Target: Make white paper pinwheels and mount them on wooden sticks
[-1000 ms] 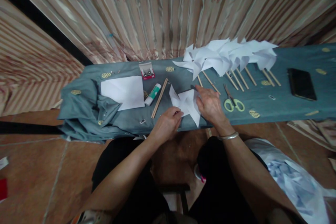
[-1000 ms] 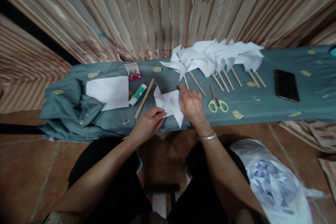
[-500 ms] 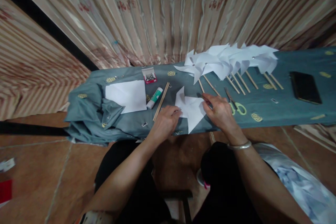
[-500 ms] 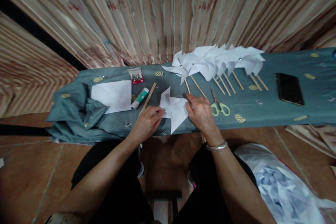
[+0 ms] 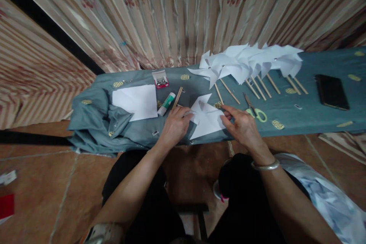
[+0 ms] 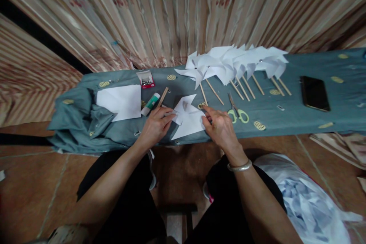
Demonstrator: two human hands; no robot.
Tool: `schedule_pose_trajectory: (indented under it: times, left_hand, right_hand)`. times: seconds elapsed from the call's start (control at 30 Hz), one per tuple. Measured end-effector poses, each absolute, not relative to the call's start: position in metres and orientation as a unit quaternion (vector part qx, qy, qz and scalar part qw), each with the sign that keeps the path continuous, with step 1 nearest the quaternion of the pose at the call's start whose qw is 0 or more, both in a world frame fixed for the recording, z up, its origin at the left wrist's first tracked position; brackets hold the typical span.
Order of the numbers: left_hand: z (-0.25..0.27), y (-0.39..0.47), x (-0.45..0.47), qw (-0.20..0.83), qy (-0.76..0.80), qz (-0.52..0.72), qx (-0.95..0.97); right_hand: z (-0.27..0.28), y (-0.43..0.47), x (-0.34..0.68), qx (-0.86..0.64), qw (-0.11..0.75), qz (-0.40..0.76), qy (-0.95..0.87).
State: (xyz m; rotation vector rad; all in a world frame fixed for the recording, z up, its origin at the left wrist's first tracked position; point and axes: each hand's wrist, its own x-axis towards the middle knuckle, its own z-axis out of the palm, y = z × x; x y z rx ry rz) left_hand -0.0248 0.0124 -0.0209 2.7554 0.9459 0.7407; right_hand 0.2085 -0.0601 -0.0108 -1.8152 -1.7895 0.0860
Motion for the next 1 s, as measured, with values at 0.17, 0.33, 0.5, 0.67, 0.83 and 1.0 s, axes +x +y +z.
schedule_pose_trajectory:
  times: [0.17, 0.33, 0.5, 0.67, 0.83, 1.0]
  left_hand:
    - [-0.020, 0.011, -0.025, 0.067, 0.327, 0.254, 0.908]
    - [-0.015, -0.001, -0.022, 0.070, 0.285, 0.286, 0.912]
    - [-0.016, -0.022, -0.014, 0.094, 0.232, 0.238, 0.938]
    - [-0.021, -0.027, -0.010, 0.104, 0.244, 0.196, 0.944]
    - [-0.021, -0.027, -0.010, 0.094, 0.254, 0.194, 0.943]
    - [-0.018, -0.028, -0.012, 0.090, 0.253, 0.185, 0.945]
  right_hand:
    - [-0.009, -0.060, 0.207, -0.705, 0.305, 0.078, -0.635]
    - [-0.007, -0.063, 0.202, -0.723, 0.298, 0.124, -0.611]
    - [-0.007, -0.066, 0.198, -0.731, 0.286, 0.144, -0.603]
    - [-0.010, -0.068, 0.197, -0.733, 0.280, 0.144, -0.603]
    - [-0.008, -0.070, 0.200, -0.705, 0.317, 0.129, -0.621]
    - [-0.004, -0.072, 0.205, -0.630, 0.372, 0.095, -0.675]
